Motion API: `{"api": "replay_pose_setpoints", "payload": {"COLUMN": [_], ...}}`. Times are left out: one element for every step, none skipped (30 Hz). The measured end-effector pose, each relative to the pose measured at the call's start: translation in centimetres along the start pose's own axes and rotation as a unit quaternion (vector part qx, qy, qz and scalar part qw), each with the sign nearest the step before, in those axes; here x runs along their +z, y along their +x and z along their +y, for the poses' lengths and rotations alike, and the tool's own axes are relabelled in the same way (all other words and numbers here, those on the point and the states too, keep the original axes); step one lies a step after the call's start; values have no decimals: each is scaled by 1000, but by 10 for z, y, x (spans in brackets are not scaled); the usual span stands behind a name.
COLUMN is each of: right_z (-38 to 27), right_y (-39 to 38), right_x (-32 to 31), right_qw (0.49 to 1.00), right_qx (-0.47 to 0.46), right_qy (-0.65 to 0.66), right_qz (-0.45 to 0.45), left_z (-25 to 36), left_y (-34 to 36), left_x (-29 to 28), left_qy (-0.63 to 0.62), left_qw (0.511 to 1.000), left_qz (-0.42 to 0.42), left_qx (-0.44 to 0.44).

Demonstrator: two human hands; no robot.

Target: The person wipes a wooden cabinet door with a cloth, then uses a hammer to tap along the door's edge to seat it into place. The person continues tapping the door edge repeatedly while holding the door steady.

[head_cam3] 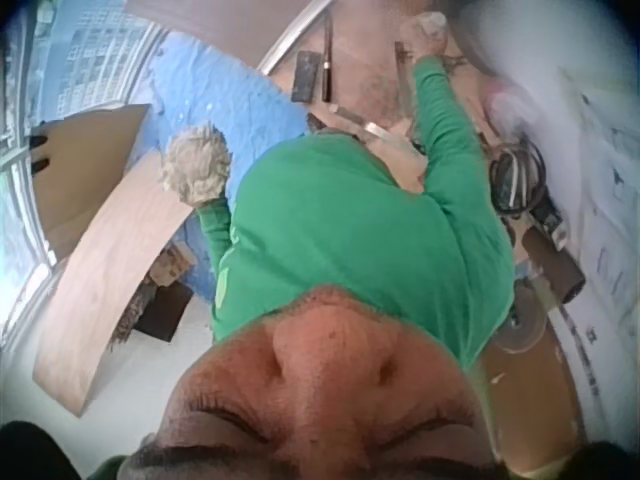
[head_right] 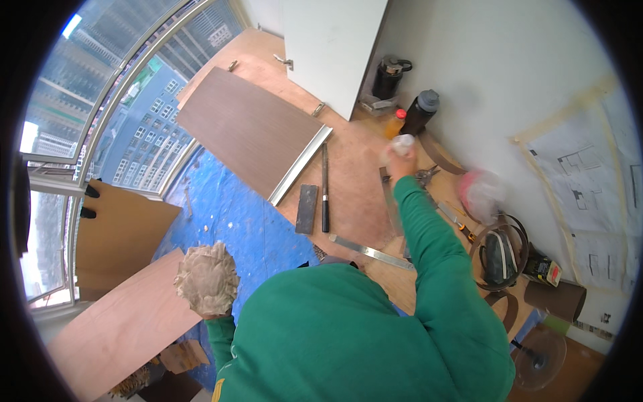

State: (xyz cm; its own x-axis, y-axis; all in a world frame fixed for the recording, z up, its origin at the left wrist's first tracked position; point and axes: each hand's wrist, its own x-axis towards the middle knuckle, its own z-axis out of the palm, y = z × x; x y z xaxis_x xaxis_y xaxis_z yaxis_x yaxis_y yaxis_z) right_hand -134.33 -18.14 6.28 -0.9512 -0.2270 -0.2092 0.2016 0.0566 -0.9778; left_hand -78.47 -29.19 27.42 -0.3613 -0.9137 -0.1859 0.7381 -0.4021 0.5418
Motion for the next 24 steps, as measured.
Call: {"api": "replay_pose_setpoints", "payload": {"right_z": [4, 7, 11, 15, 21, 29, 37, 46, 54, 62, 67, 71, 71, 69, 64, 56, 47, 36, 25, 15, 6, 0, -3, -3], "right_y": [22, 44, 62, 80, 97, 111, 124, 135, 144, 150, 155, 157, 157, 156, 153, 148, 143, 136, 130, 123, 118, 114, 113, 113], "right_x": [-11, -22, -34, -43, -52, -59, -66, -73, -78, -83, -86, -90, -92, -93, -92, -91, -88, -85, -81, -78, -74, -72, -70, -71], "right_qw": [996, 988, 991, 986, 988, 981, 983, 982, 980, 974, 966, 966, 966, 965, 971, 976, 976, 977, 976, 973, 969, 963, 958, 959], "right_qx": [-77, -97, -84, -108, -106, -116, -119, -122, -112, -117, -102, -111, -101, -48, -42, 8, 60, 80, 103, 127, 149, 171, 179, 186], "right_qy": [-33, -111, -92, -114, -98, -139, -126, -130, -153, -183, -217, -216, -219, -232, -209, -196, -184, -178, -173, -179, -186, -202, -222, -212], "right_qz": [37, 49, 43, 53, 56, 75, 64, 61, 62, 67, 92, 83, 95, 110, 104, 100, 99, 92, 85, 73, 61, 45, 44, 38], "left_z": [1, 1, 2, 2, 1, 0, 0, -2, -2, -2, -2, -3, -4, -4, -5, -6, -7, -8, -8, -8, -8, -8, -8, -7], "left_y": [-2, -4, -6, -8, -10, -10, -11, -11, -12, -11, -12, -11, -11, -10, -10, -10, -10, -10, -11, -11, -11, -12, -11, -10], "left_x": [0, 0, 0, 0, 0, -1, -2, -4, -5, -7, -9, -11, -13, -15, -17, -19, -22, -24, -26, -28, -30, -32, -34, -36], "left_qy": [5, 7, 9, 11, 11, -22, -17, 0, -5, -3, -2, 6, -9, 3, -9, -18, -25, -29, -25, -35, -38, -38, -50, -49], "left_qw": [1000, 1000, 1000, 1000, 1000, 999, 999, 998, 998, 998, 998, 997, 997, 996, 995, 991, 995, 994, 996, 993, 991, 984, 991, 989], "left_qz": [5, 8, 13, 20, 25, 37, 40, 52, 55, 60, 65, 72, 63, 86, 92, 128, 97, 96, 84, 111, 127, 171, 125, 142], "left_qx": [2, 5, 8, 13, 15, 2, 11, 20, 19, 22, 25, 33, 36, 38, 34, 32, 30, 31, 32, 24, 15, 8, 2, -4]}}
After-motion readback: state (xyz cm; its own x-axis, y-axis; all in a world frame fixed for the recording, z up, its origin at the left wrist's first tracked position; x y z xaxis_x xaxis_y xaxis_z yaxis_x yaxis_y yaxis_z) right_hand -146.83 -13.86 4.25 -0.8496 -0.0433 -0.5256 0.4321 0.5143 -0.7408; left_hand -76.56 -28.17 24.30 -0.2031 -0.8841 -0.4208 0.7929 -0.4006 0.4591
